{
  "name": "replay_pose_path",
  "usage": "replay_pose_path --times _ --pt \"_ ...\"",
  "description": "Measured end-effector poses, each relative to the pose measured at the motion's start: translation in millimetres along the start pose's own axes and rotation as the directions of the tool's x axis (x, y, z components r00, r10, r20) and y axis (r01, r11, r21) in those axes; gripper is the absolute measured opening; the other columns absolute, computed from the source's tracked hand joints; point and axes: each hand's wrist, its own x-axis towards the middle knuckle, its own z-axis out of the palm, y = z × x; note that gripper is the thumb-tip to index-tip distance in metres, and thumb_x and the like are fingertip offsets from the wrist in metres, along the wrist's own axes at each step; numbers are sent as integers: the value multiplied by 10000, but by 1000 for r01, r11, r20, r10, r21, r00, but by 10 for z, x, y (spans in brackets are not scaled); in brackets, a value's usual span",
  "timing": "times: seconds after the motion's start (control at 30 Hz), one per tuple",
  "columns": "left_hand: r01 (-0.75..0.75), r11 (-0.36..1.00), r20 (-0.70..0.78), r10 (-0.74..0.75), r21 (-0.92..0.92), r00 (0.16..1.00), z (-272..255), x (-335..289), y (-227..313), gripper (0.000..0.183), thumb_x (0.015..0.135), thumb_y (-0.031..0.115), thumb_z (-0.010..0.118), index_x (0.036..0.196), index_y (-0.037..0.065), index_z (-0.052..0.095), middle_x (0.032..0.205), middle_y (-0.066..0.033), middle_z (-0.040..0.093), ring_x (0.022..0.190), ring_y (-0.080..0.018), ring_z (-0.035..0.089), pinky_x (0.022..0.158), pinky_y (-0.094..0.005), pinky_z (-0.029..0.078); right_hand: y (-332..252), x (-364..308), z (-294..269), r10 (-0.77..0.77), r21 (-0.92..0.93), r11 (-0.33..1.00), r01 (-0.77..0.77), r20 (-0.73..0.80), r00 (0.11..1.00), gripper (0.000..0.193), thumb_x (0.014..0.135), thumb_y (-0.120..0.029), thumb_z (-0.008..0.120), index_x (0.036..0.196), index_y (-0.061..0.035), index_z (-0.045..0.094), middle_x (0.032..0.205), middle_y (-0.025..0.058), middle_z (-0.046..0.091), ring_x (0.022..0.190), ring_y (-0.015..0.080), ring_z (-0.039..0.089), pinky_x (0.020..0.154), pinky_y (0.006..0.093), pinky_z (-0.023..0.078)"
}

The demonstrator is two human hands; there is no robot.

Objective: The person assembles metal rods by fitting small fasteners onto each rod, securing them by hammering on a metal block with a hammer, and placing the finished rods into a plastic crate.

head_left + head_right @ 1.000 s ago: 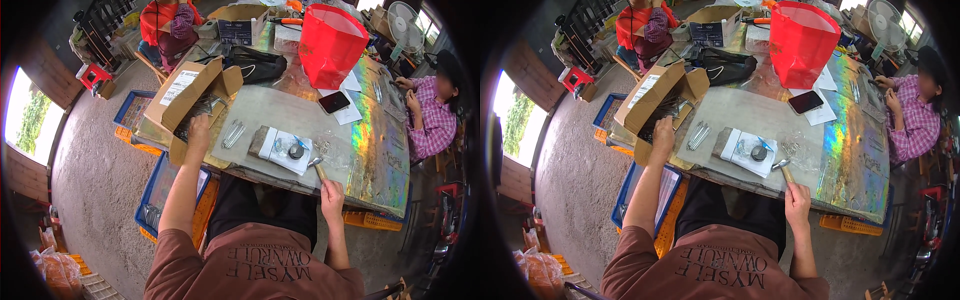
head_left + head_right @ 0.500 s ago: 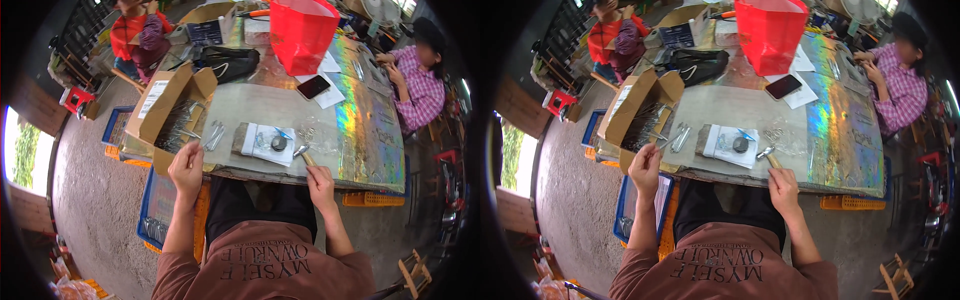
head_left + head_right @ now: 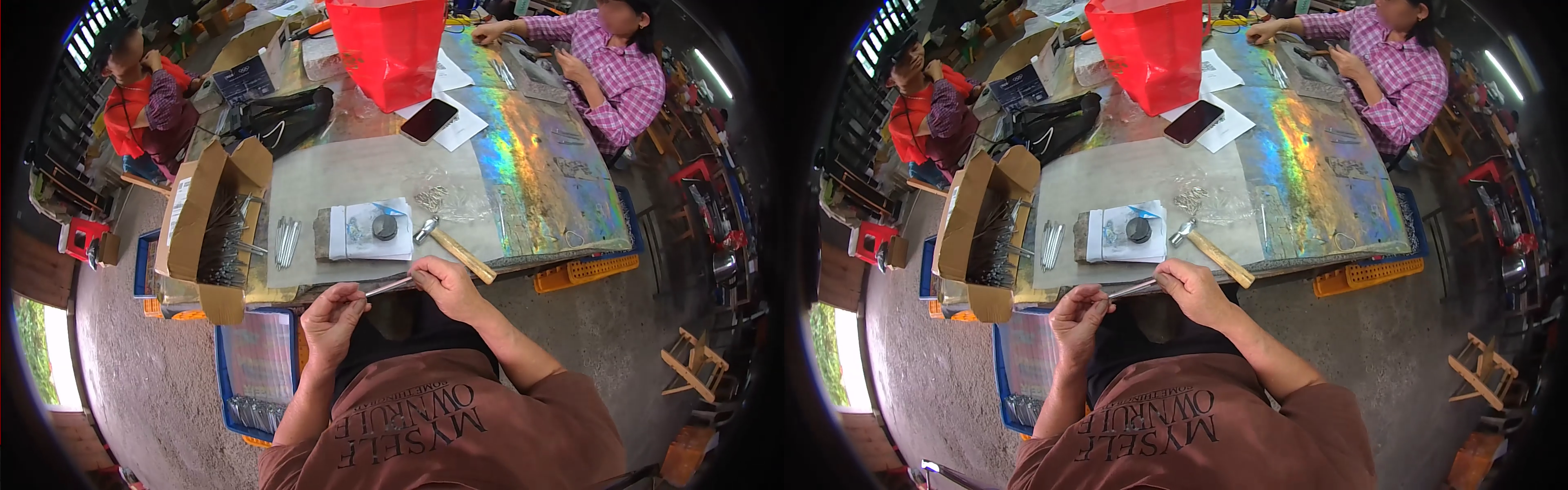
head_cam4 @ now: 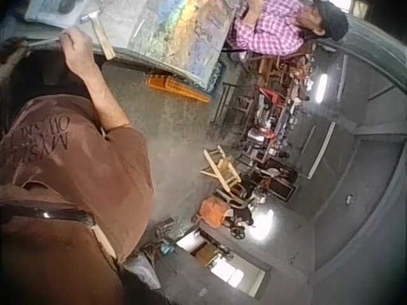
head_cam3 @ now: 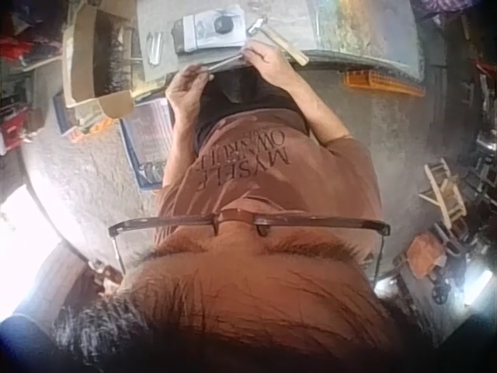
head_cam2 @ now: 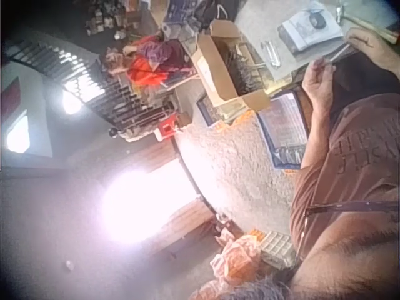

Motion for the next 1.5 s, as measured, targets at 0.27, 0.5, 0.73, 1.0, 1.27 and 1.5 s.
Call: replay_pose_path --times 0.27,0.5,0.73,1.0,1.27,1.5 --pt "296 847 315 -456 442 833 141 87 -119 234 877 124 470 1033 -29 552 776 -18 565 661 -54 495 595 -182 427 119 -70 -183 -478 -367 809 460 45 877 72 747 -54 596 769 -18 537 670 96 517 609 249 496 541 322 399" --pt "499 813 465 -582 301 667 92 37 -454 161 841 91 520 948 -18 570 729 2 559 658 -36 491 593 -155 402 292 165 -415 -240 -244 946 214 -84 967 89 767 -67 565 814 8 560 723 134 546 650 288 517 584 319 428" --pt "589 790 425 -598 170 680 111 32 -470 111 815 81 564 887 -3 575 772 -20 597 696 -50 540 610 -164 422 795 810 -790 -111 -647 760 -58 -218 970 144 776 -100 473 799 4 570 805 184 577 770 346 543 684 423 419" --pt "561 804 381 -590 197 712 64 -16 -533 111 828 83 549 910 9 549 779 -18 594 742 -62 557 648 -174 435 662 1068 -578 181 -825 457 -332 -280 943 155 728 -71 481 800 9 593 835 191 593 793 333 572 662 466 385" --pt "533 827 373 -559 180 741 96 -36 -602 94 836 102 543 871 15 539 758 -2 582 634 -20 474 570 -155 389 632 1087 -561 212 -876 389 -284 -215 953 144 704 -43 482 789 6 588 845 183 597 788 322 583 689 466 362" --pt "533 838 284 -542 116 791 10 -58 -599 91 843 121 535 863 32 538 750 -34 602 605 -42 512 522 -163 402 728 994 -718 161 -817 485 -313 -268 950 161 802 -121 438 830 1 540 865 189 577 846 348 542 713 472 373"
